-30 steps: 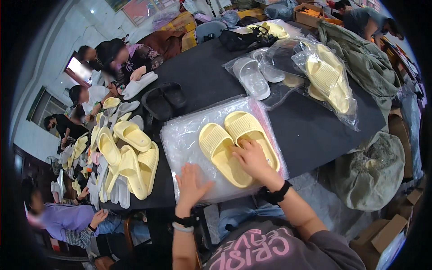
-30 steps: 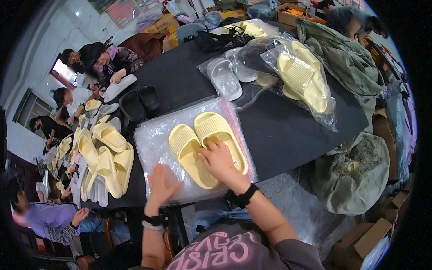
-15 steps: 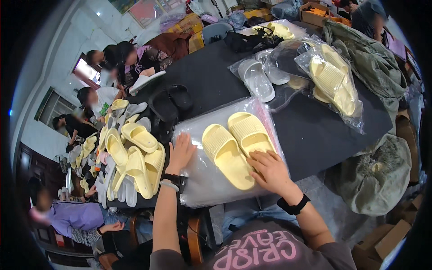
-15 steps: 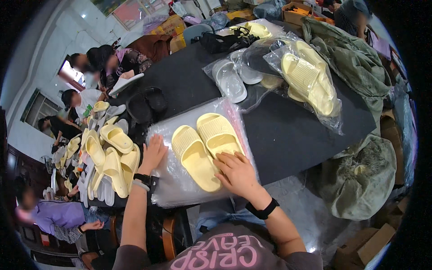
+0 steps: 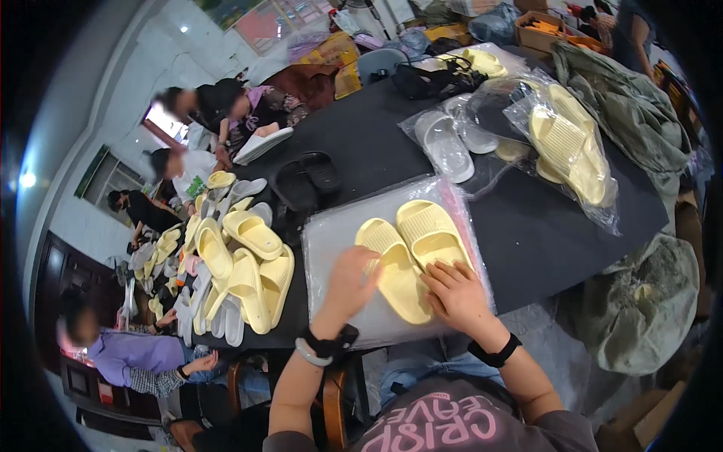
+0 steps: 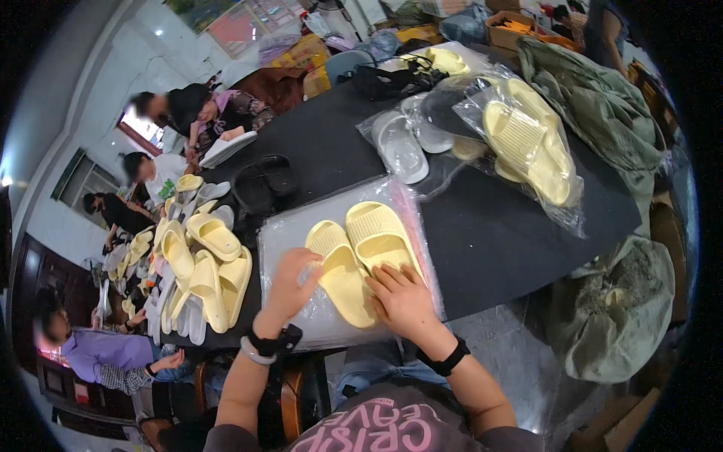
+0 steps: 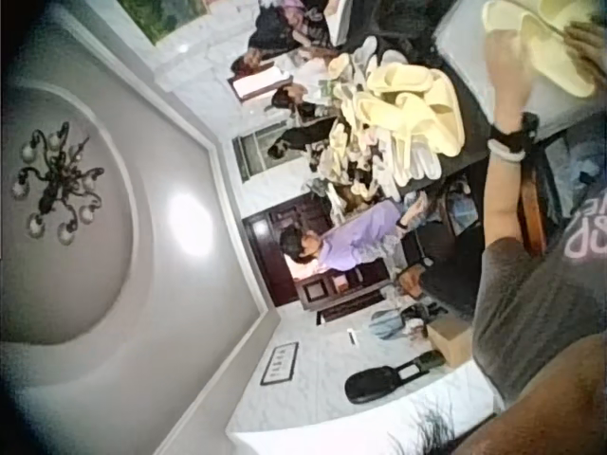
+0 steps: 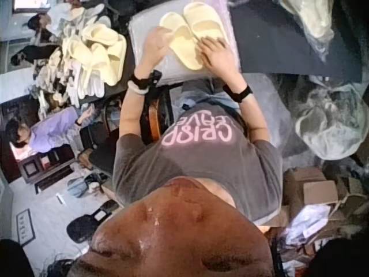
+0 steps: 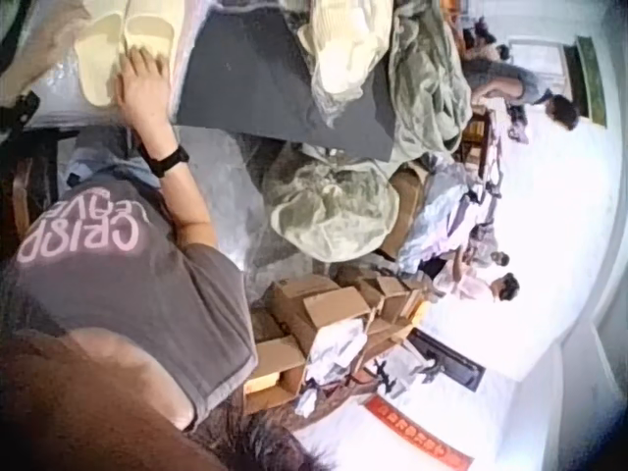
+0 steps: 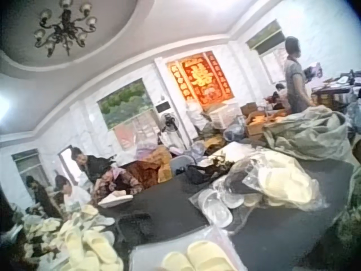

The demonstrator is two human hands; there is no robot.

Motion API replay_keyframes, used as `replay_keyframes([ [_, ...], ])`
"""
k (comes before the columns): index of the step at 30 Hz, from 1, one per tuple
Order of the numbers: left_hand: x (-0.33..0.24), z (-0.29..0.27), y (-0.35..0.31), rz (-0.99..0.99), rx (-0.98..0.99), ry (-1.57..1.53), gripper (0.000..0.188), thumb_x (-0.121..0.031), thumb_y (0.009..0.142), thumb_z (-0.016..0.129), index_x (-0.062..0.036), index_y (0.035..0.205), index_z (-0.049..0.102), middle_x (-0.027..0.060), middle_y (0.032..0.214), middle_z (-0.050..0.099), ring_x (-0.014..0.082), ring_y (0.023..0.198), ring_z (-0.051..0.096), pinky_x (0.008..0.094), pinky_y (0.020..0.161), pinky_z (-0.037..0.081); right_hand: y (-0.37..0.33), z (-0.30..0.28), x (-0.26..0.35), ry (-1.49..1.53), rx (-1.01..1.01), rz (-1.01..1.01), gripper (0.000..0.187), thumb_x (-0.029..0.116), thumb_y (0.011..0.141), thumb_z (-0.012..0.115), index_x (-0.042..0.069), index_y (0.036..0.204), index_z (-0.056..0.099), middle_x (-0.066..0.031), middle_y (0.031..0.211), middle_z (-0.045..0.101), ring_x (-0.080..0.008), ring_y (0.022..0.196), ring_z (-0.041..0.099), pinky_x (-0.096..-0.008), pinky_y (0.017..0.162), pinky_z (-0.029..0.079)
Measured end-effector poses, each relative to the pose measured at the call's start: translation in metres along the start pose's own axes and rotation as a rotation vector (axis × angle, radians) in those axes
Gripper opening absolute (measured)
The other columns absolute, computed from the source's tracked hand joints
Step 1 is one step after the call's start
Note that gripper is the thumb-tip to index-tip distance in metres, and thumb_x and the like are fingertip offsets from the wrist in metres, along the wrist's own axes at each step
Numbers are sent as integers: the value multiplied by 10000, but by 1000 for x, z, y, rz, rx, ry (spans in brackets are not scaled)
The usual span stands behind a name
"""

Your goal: The person places pairs of slippers into clear plastic bags on a table, then sets the sealed bags aside. They handle yellow, black, gray, and pink slippers, retrieving them from a large sack and arranging them on the table. Other workers are visible in the background performing similar tasks.

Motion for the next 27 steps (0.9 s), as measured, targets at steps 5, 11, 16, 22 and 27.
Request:
replay_keyframes([
  [5, -40, 42, 17, -60, 183, 159, 356, -239, 908, 611, -51, 1207, 566, 204, 1011, 605, 398, 917, 617, 439, 779, 515, 1, -6, 1, 0, -6, -61, 345, 196, 817, 660, 112, 1151, 649, -81, 1144, 648, -229, 1111, 588, -472, 1030, 370],
  [11, -19, 71, 18, -107, 182, 326, 396, -296, 923, 582, -18, 1204, 553, 210, 910, 582, 368, 825, 627, 435, 691, 523, -24, -20, -9, 298, -279, 211, 458, 204, 871, 563, 27, 1292, 525, -201, 1357, 479, -372, 1258, 450, -484, 1059, 314],
  [16, -20, 57, 10, -154, 97, 306, 378, -277, 907, 598, -2, 1163, 562, 194, 946, 583, 351, 888, 615, 429, 753, 508, -39, -8, -22, 374, -113, 314, 586, 314, 924, 437, -58, 1376, 403, -227, 1388, 459, -400, 1325, 389, -502, 1122, 239],
  [22, 15, -1, -13, -333, 90, 216, 251, -217, 896, 577, -1, 1025, 580, 182, 974, 571, 379, 928, 576, 454, 790, 474, -39, -1, -18, 85, 17, 234, 444, 273, 921, 498, 43, 1298, 533, -192, 1362, 500, -363, 1332, 399, -506, 1128, 234],
  [27, 116, -62, -24, -378, -5, 297, 169, -148, 858, 545, -13, 937, 611, 198, 960, 592, 371, 923, 586, 449, 793, 483, -37, 3, -14, -35, -19, 194, 422, 217, 862, 617, 61, 1252, 568, -182, 1348, 512, -358, 1326, 407, -506, 1112, 258],
])
Point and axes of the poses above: each hand's wrist, its own y-axis towards the middle knuckle, its own z-axis out of the palm, x = y × z, the point moved 2 cm from there along y, towards the middle knuckle
